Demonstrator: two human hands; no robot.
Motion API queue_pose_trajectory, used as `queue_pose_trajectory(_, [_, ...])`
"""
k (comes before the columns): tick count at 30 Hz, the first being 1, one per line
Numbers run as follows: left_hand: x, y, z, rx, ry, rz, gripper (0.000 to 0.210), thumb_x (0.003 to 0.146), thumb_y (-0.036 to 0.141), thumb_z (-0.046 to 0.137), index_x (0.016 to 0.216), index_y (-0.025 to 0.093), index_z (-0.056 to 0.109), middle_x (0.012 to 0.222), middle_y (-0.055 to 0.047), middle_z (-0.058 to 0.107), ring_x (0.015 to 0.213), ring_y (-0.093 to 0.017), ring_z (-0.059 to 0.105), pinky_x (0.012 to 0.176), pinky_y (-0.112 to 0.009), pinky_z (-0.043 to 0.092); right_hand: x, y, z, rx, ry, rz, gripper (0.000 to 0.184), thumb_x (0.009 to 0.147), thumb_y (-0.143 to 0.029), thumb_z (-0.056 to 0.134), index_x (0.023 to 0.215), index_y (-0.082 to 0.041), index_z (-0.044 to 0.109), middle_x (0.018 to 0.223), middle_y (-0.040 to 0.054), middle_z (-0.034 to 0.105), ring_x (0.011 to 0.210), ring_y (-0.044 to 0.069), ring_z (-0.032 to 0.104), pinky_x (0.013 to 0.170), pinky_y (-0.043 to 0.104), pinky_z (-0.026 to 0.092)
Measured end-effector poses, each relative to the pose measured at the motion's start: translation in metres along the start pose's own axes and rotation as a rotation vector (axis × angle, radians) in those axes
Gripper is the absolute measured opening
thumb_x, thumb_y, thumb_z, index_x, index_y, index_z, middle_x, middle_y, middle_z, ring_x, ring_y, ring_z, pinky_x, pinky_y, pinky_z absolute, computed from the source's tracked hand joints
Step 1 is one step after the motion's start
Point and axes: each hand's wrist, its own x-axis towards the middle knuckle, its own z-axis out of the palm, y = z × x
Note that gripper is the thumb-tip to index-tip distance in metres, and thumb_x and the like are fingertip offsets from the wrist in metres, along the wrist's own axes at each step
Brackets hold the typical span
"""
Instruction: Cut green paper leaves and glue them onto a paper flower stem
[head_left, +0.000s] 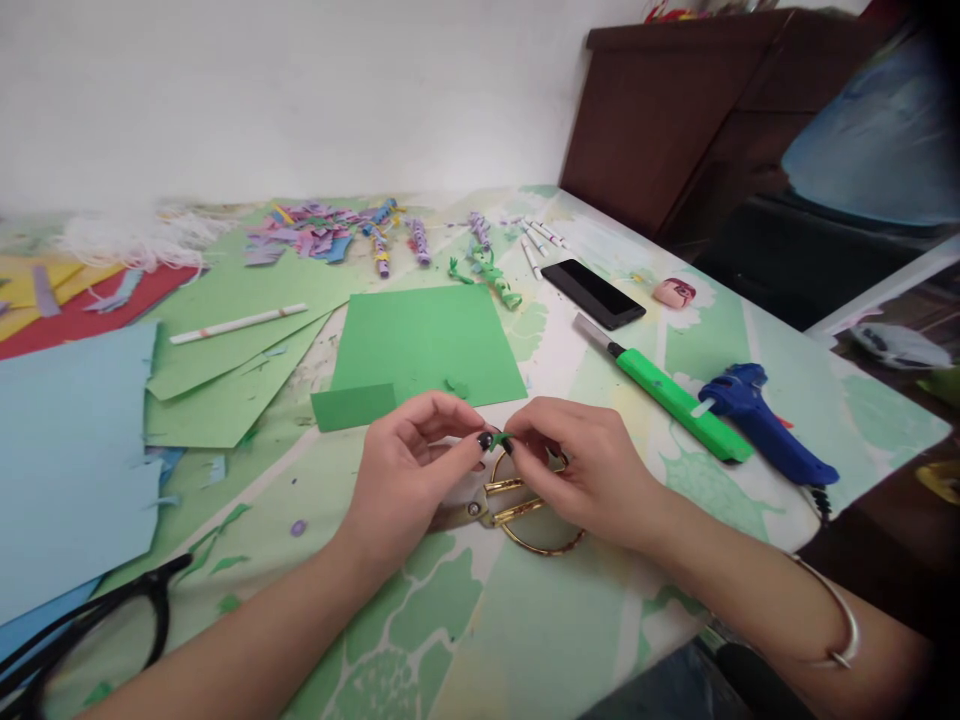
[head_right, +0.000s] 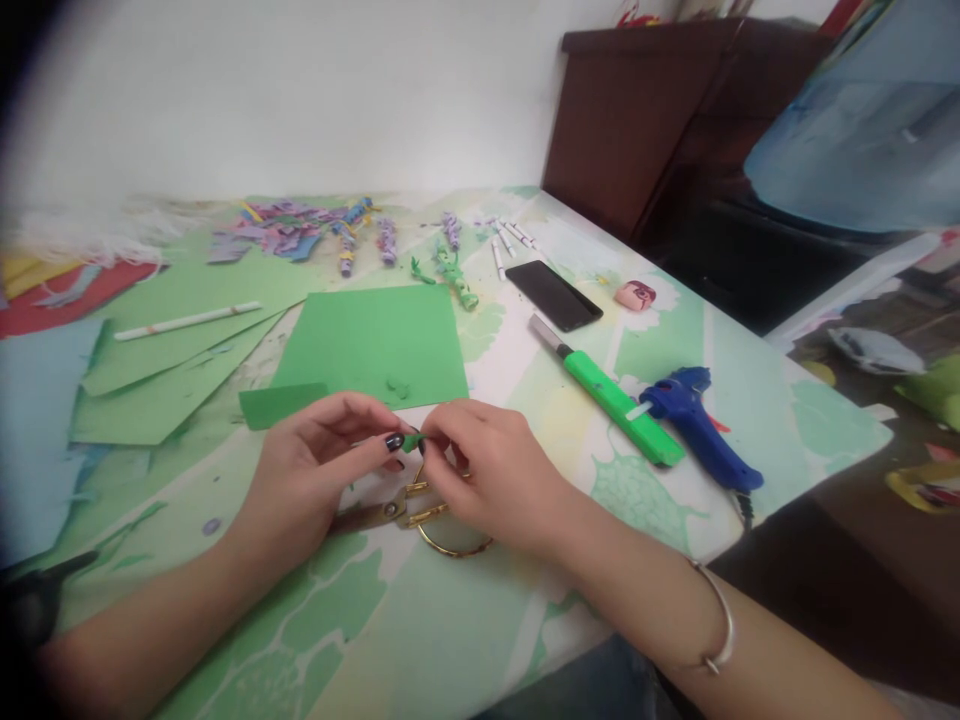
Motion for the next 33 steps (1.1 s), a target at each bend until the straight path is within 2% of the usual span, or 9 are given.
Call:
queue_pose_trajectory(5, [0.0018,-0.0012,-0.0010,0.003,-0.047,-0.011,0.004,0.073,0.021,0.069,0.074,0.018,0.066,0.074,0.000,0.069,0.066,-0.011,0.063,0.060,-0.020,0.052,-0.0006,0.0009,-0.0001,-0.039,0.008,-0.039,0.011,0.082,-0.010,0.049,0.079,-0.012,0.059,0.065,0.0001,0.053,0.060,0.009,0.046,0.055,0.021,0.035])
queue_pose_trajectory(9, [0.0040,-0.0023,-0.0016,-0.016,-0.082,-0.013,0.001,0.073,0.018,0.068,0.072,0.018,0.069,0.079,0.000,0.071,0.072,-0.012,0.064,0.064,-0.020,0.053,0.0006,0.0021,0.0000,-0.066,0.007,-0.078,0.013,0.083,-0.011,0.047,0.078,-0.011,0.060,0.064,0.0012,0.052,0.060,0.010,0.045,0.055,0.023,0.034])
queue_pose_trajectory(16, [0.0012,0.0003,0.0008,0.044,-0.040,0.040,0.005,0.073,0.014,0.064,0.075,0.017,0.066,0.075,0.000,0.069,0.067,-0.012,0.065,0.061,-0.021,0.056,-0.0004,0.0012,0.0005,-0.042,-0.006,-0.064,0.012,0.083,-0.011,0.048,0.078,-0.011,0.059,0.065,0.0014,0.053,0.060,0.010,0.046,0.056,0.022,0.035])
queue_pose_trajectory(19, [-0.0012,0.0011,0.0037,0.106,-0.016,0.120,0.009,0.072,0.012,0.063,0.079,0.017,0.064,0.080,-0.001,0.069,0.074,-0.015,0.067,0.062,-0.023,0.057,-0.0009,-0.0002,0.0004,-0.007,-0.016,-0.024,0.011,0.083,-0.011,0.049,0.078,-0.012,0.059,0.064,0.0002,0.053,0.059,0.009,0.046,0.055,0.021,0.034])
queue_pose_trajectory(25, [-0.0025,0.0004,0.0065,0.221,0.048,0.230,0.010,0.072,0.011,0.063,0.081,0.016,0.063,0.077,-0.001,0.068,0.070,-0.012,0.067,0.058,-0.018,0.056,0.0000,-0.0024,-0.0013,0.078,-0.039,0.105,0.011,0.080,-0.008,0.050,0.077,-0.014,0.059,0.061,-0.0034,0.051,0.056,0.007,0.044,0.053,0.020,0.033])
queue_pose_trajectory(28, [-0.0018,-0.0001,0.0057,0.194,0.046,0.226,0.008,0.073,0.012,0.064,0.079,0.016,0.062,0.076,0.000,0.068,0.069,-0.011,0.066,0.060,-0.018,0.056,0.0007,-0.0027,-0.0016,0.112,-0.059,0.154,0.012,0.079,-0.008,0.050,0.076,-0.015,0.059,0.060,-0.0044,0.050,0.055,0.007,0.043,0.052,0.020,0.033])
queue_pose_trajectory(33, [-0.0003,-0.0016,0.0026,0.103,0.005,0.141,0.008,0.074,0.012,0.065,0.079,0.017,0.060,0.077,0.001,0.067,0.068,-0.009,0.064,0.062,-0.017,0.056,0.0020,-0.0040,-0.0017,0.220,-0.069,0.239,0.011,0.080,-0.010,0.050,0.075,-0.016,0.059,0.061,-0.0037,0.053,0.056,0.008,0.045,0.052,0.021,0.034])
